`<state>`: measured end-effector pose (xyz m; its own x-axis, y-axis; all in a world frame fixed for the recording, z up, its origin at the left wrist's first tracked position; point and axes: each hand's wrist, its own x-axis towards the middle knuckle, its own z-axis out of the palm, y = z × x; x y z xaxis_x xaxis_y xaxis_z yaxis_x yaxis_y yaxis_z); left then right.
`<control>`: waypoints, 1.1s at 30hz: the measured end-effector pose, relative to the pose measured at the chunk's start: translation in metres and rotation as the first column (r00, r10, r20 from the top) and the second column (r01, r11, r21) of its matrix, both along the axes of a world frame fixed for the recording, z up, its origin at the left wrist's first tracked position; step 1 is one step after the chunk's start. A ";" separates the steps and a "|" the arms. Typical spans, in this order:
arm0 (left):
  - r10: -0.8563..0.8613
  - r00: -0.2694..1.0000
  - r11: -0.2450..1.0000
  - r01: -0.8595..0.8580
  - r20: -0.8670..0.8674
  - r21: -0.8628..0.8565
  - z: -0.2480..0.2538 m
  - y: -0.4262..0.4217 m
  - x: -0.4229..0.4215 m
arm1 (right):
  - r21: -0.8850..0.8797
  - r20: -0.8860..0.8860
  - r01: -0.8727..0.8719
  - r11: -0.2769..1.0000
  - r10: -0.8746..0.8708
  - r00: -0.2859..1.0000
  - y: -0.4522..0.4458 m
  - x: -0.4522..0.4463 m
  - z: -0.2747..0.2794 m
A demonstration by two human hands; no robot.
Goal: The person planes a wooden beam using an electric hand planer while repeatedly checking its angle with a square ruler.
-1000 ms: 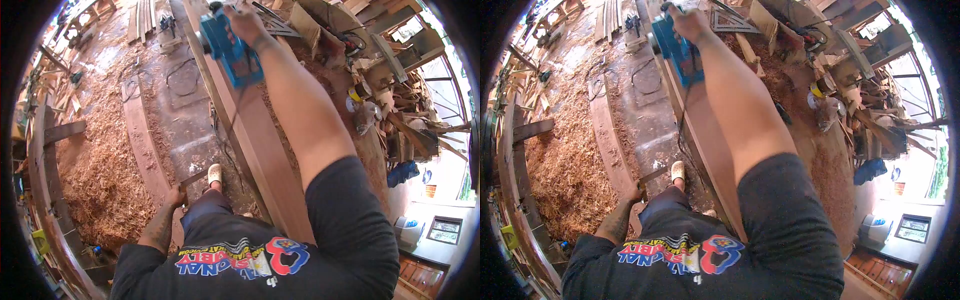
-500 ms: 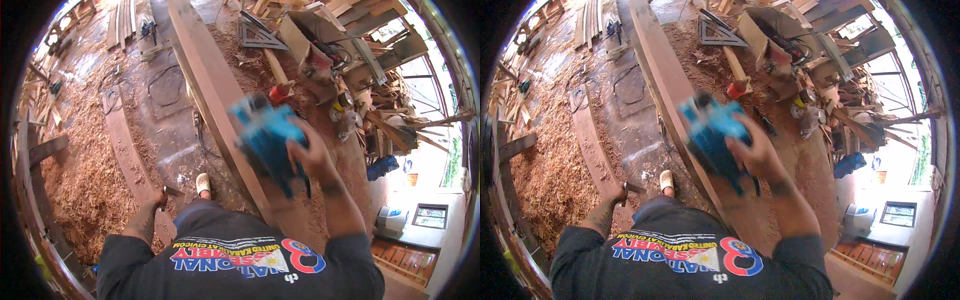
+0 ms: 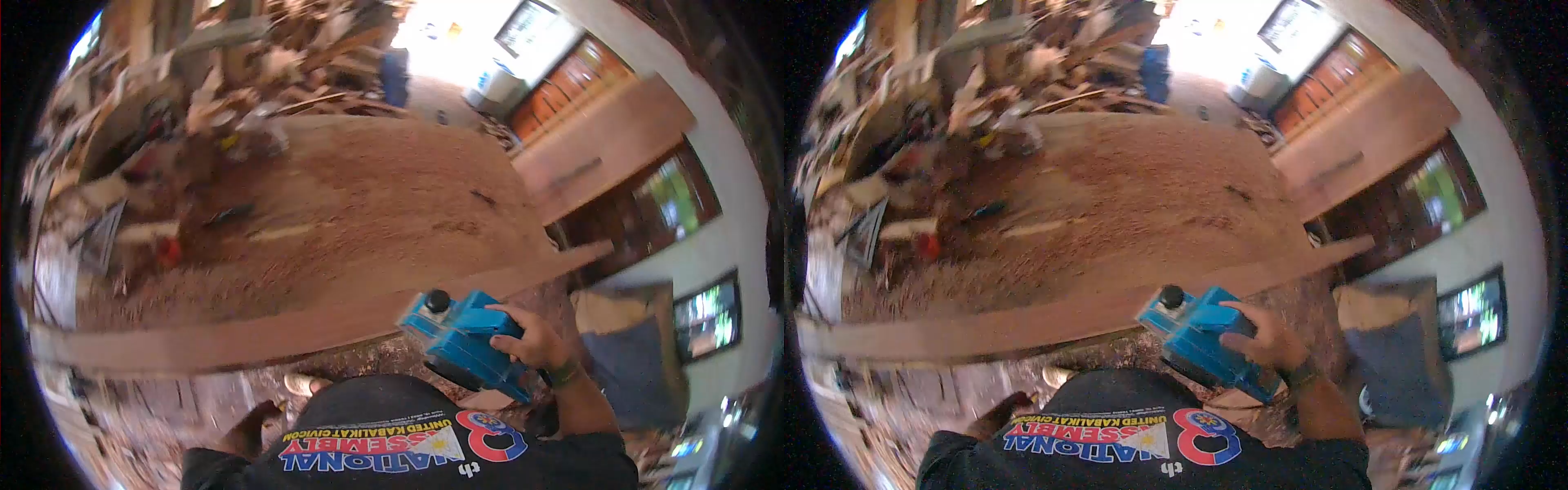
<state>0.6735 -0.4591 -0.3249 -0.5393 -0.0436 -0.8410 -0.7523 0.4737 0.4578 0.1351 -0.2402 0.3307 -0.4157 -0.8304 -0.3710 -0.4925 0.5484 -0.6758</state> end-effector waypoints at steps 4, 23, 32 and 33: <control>0.010 0.998 0.999 -0.007 0.056 -0.048 0.016 0.002 -0.071 | 0.068 0.098 0.487 0.871 -0.492 0.865 0.137 -0.017 -0.005; -0.803 0.595 0.574 0.772 -0.007 -0.273 0.094 0.104 -0.548 | 0.289 -0.062 0.957 0.006 -0.998 0.025 0.670 0.084 -0.413; -0.979 0.202 0.186 0.940 0.026 -0.285 -0.009 0.211 -0.689 | 0.347 -0.015 0.819 -0.456 -0.876 -0.482 0.684 0.187 -0.416; -0.999 -0.039 -0.031 0.958 -0.025 -0.284 0.007 0.235 -0.709 | 0.346 -0.010 0.810 -0.473 -0.865 -0.501 0.686 0.177 -0.418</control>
